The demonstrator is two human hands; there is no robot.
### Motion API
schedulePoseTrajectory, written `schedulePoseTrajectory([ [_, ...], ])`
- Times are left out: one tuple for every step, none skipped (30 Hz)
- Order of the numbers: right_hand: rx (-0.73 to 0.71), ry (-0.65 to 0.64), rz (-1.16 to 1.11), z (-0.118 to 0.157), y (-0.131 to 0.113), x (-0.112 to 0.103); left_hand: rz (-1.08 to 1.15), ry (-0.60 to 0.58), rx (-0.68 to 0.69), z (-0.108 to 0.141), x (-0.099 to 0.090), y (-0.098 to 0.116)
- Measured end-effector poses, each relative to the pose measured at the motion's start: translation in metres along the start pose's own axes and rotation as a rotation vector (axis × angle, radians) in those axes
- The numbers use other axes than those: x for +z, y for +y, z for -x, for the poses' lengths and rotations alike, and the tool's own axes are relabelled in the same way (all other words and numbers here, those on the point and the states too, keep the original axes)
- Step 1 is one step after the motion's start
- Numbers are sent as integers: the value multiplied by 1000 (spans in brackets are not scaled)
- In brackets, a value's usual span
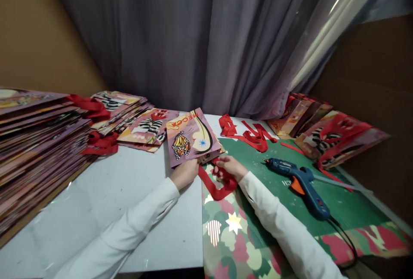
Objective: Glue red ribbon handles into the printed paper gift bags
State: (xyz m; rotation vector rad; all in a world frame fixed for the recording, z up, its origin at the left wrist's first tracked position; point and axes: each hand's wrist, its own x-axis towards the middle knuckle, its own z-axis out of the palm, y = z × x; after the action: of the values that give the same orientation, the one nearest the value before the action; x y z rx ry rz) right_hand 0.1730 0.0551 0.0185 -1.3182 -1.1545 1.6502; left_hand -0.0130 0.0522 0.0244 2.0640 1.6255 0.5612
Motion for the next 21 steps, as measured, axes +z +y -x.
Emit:
schedulePoseTrajectory([
  [0,-7,6,-8,3,3,-50,-21,9,0,0,2],
  [-8,-14,8,-13,5,5,-103,-41,18,1,1,4],
  [-23,-23,7,-16,7,6,-153,-54,28,1,2,8],
  [-40,-35,7,-17,9,7,-193,-58,39,0,3,11],
  [-57,-47,10,-17,11,7,-228,-58,47,-1,5,14],
  [-73,-59,17,-16,12,7,-258,-56,52,-2,6,17],
  [-86,-70,29,-15,13,6,-282,-54,50,-3,8,19],
  [-97,-79,44,-15,15,5,-301,-53,40,-5,10,21],
  [-107,-86,61,-14,16,4,-315,-49,24,-7,10,22],
  [-115,-90,77,-13,16,3,-325,-43,7,-9,10,22],
  [-121,-95,90,-13,17,2,-330,-35,-7,-11,10,22],
  [-127,-99,101,-12,17,0,-332,-22,-17,-12,9,21],
  [-133,-103,109,-11,17,-1,-331,-7,-23,-12,7,21],
  [-140,-106,114,-10,17,-2,-329,9,-25,-12,5,20],
  [-147,-110,118,-9,16,-3,-328,25,-29,-12,3,20],
  [-155,-113,120,-7,16,-4,-328,44,-33,-11,1,20],
  [-163,-115,122,-6,15,-4,-327,65,-33,-10,0,20],
  [-173,-116,123,-5,14,-4,-328,88,-26,-9,0,19],
  [-183,-115,123,-4,13,-4,-334,111,-10,-8,0,19],
  [-194,-112,124,-4,13,-4,-344,132,14,-8,1,19],
  [-204,-109,124,-3,12,-4,-356,147,41,-7,2,19],
])
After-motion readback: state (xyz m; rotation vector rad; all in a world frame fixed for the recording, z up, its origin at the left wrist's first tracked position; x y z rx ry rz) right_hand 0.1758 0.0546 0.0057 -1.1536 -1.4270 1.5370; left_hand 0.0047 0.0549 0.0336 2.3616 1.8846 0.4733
